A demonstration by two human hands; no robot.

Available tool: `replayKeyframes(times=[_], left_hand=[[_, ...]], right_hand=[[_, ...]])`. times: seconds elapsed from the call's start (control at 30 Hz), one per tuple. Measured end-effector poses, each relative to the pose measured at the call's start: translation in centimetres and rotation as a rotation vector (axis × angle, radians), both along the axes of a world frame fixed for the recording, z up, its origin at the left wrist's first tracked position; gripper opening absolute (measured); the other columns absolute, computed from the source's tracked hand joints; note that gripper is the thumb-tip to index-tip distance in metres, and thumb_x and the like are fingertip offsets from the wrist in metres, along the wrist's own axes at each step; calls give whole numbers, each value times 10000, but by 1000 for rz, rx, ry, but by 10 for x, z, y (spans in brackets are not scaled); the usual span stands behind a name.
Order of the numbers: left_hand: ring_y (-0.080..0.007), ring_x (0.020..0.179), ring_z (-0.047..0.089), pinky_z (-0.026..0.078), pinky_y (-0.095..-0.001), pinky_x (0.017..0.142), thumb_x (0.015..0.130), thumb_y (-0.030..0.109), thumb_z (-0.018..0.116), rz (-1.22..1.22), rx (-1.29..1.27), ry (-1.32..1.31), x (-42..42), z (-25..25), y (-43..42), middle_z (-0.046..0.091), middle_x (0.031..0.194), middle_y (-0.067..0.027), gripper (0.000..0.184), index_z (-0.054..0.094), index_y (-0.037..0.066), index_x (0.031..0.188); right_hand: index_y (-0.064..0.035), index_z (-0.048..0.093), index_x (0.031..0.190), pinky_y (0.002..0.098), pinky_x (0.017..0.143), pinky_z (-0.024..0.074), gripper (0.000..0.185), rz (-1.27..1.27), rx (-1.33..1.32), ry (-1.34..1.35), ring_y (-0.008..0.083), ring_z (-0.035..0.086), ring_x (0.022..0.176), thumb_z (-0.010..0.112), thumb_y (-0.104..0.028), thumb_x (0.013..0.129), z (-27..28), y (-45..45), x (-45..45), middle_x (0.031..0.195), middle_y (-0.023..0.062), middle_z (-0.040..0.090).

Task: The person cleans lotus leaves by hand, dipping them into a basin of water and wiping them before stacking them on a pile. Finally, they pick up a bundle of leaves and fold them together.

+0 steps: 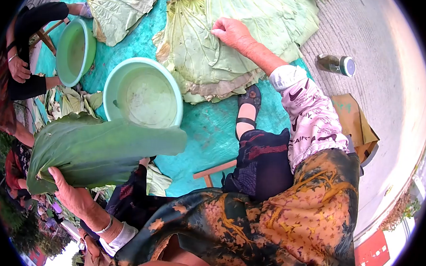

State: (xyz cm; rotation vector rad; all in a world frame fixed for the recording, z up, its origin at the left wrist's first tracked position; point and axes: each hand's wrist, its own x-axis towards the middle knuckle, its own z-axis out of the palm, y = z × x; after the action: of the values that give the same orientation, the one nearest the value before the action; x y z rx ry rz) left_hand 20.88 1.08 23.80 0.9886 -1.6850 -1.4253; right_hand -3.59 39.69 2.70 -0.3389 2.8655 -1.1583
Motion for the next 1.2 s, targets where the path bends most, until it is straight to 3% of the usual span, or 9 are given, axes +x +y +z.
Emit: replayKeyframes(times=[0.13, 0.23, 0.33, 0.47, 0.77, 0.97, 1.07, 1.2], left_hand=[[-187, 953, 551, 454, -346, 845, 788, 395, 689, -47, 1, 19, 0, -1, 0, 558, 1118, -116, 595, 528, -49, 1150], [-186, 959, 550, 454, -348, 846, 797, 385, 681, -32, 12, 2, 0, 2, 3, 554, 1129, -111, 582, 524, -42, 1160], [-185, 966, 549, 456, -350, 851, 807, 369, 674, -36, 13, 23, 0, 1, 3, 552, 1139, -105, 562, 521, -30, 1172], [-183, 980, 548, 458, -352, 861, 817, 343, 668, -31, 5, 35, -1, 0, 3, 550, 1147, -102, 543, 513, -18, 1192], [-185, 988, 546, 455, -351, 867, 823, 337, 662, -37, -3, 30, -2, 2, 5, 547, 1154, -103, 543, 507, -19, 1203], [-188, 979, 549, 454, -345, 863, 818, 362, 661, -7, -15, -15, -2, 3, 4, 556, 1137, -112, 565, 515, -42, 1185], [-190, 967, 552, 453, -344, 863, 810, 377, 666, 23, -26, -34, -4, 5, 8, 563, 1123, -117, 574, 526, -49, 1170], [-192, 956, 556, 452, -341, 864, 806, 381, 668, -17, -45, -22, -1, 2, 2, 568, 1111, -122, 573, 536, -54, 1155]], right_hand=[[-102, 594, 796, 425, 650, 464, 325, -107, 356, -2, 297, 609, 764, 628, -424, 771, 15, -22, 5, 776, 99, 634], [-98, 607, 823, 388, 641, 473, 293, -107, 248, 70, 255, 613, 721, 642, -383, 768, -3, -13, -2, 745, 90, 630], [-76, 612, 850, 311, 608, 475, 240, -6, -147, -151, 163, 596, 650, 651, -304, 788, -20, 9, -14, 709, 52, 621], [-39, 599, 833, 221, 573, 459, 173, -94, -371, -327, 71, 554, 605, 648, -205, 817, 13, 13, -2, 702, 3, 596], [-15, 568, 957, 235, 519, 472, 170, -228, -427, -270, 100, 575, 544, 583, -90, 805, -4, 24, -2, 710, 29, 597], [-13, 568, 965, 266, 541, 481, 220, -309, -375, -165, 124, 586, 559, 622, -149, 801, -8, 15, 1, 690, 54, 595], [-22, 584, 929, 297, 589, 482, 259, -334, -95, 89, 154, 589, 604, 649, -233, 796, -18, 18, 1, 675, 55, 595], [-34, 615, 852, 316, 616, 464, 284, -343, -202, 62, 179, 577, 626, 641, -312, 799, -19, 29, -1, 664, 68, 607]])
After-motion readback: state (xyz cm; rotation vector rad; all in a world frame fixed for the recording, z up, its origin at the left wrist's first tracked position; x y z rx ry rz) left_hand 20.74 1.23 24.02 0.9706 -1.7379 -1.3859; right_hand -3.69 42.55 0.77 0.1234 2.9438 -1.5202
